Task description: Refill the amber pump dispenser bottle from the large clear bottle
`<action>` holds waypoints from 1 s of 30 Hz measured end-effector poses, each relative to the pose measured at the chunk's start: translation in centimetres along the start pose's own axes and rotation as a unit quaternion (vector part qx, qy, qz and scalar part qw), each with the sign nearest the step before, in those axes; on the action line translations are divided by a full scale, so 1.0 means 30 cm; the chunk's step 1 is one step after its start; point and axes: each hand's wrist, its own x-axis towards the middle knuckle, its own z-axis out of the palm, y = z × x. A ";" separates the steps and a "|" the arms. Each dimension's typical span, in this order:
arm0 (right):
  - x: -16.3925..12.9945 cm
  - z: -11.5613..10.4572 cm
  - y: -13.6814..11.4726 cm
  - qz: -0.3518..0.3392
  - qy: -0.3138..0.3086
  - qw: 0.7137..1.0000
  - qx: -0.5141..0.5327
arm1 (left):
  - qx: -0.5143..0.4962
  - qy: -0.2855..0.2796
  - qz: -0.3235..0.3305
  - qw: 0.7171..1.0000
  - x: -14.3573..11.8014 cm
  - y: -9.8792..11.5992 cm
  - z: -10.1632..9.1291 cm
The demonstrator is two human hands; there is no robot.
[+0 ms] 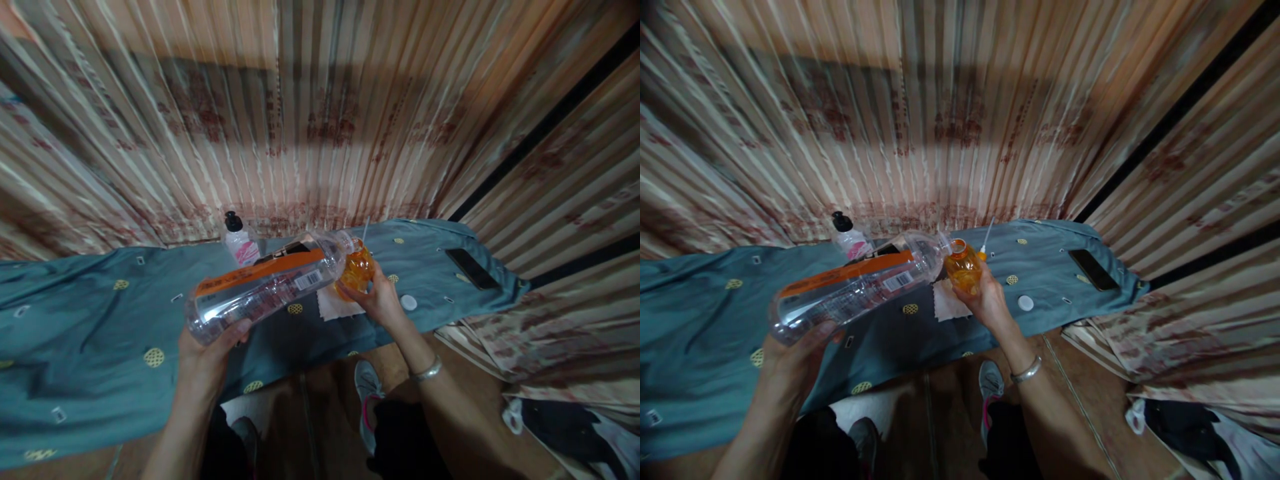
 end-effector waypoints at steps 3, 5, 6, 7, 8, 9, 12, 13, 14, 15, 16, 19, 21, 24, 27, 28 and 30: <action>0.000 0.002 -0.002 0.003 -0.001 1.000 0.001 | -0.009 0.011 -0.010 1.000 -0.002 -0.004 0.001; 0.000 0.000 -0.004 0.004 -0.004 1.000 0.000 | -0.009 0.019 -0.021 1.000 -0.004 -0.005 0.003; 0.000 -0.001 -0.004 0.003 -0.005 1.000 0.002 | -0.012 0.021 -0.026 0.999 -0.006 -0.005 0.005; 0.001 -0.002 -0.005 0.001 -0.005 1.000 0.003 | -0.015 0.021 -0.030 0.999 -0.007 -0.005 0.007; 0.001 -0.002 -0.004 -0.002 -0.003 1.000 0.003 | -0.021 0.020 -0.031 0.999 -0.008 -0.005 0.008; 0.001 -0.002 -0.004 -0.004 0.000 1.000 0.002 | -0.026 0.020 -0.029 0.999 -0.008 -0.005 0.009; 0.002 0.000 0.000 -0.009 0.010 1.000 -0.004 | -0.028 0.012 -0.023 0.999 -0.009 -0.003 0.011; 0.003 0.001 0.001 -0.009 0.009 1.000 -0.005 | -0.023 0.009 -0.023 0.999 -0.008 -0.003 0.011; 0.003 0.003 0.002 -0.009 0.007 1.000 -0.005 | -0.016 0.006 -0.023 1.000 -0.007 -0.002 0.011; 0.004 0.004 0.002 -0.010 0.006 1.000 -0.005 | -0.010 0.002 -0.022 1.000 -0.006 -0.002 0.011; 0.005 0.006 0.002 -0.011 0.006 1.000 -0.006 | -0.005 -0.003 -0.021 1.000 -0.004 -0.001 0.010; 0.008 0.011 0.001 -0.015 0.013 1.000 -0.006 | -0.003 -0.010 -0.014 1.000 0.001 0.000 0.008; 0.010 0.012 -0.001 -0.012 0.009 1.000 -0.008 | -0.002 -0.014 -0.009 1.000 0.002 0.001 0.007; 0.013 0.009 -0.004 -0.003 -0.003 1.000 -0.013 | 0.004 -0.014 -0.003 1.000 0.001 0.005 0.007; 0.014 0.005 -0.011 -0.001 -0.006 1.000 -0.009 | 0.006 -0.009 -0.005 1.000 -0.002 0.012 0.011; 0.014 0.004 -0.013 -0.003 -0.006 1.000 -0.009 | 0.004 -0.006 -0.008 1.000 -0.002 0.014 0.013; 0.016 0.003 -0.016 -0.005 -0.003 1.000 -0.014 | -0.004 0.003 -0.013 1.000 -0.002 0.018 0.017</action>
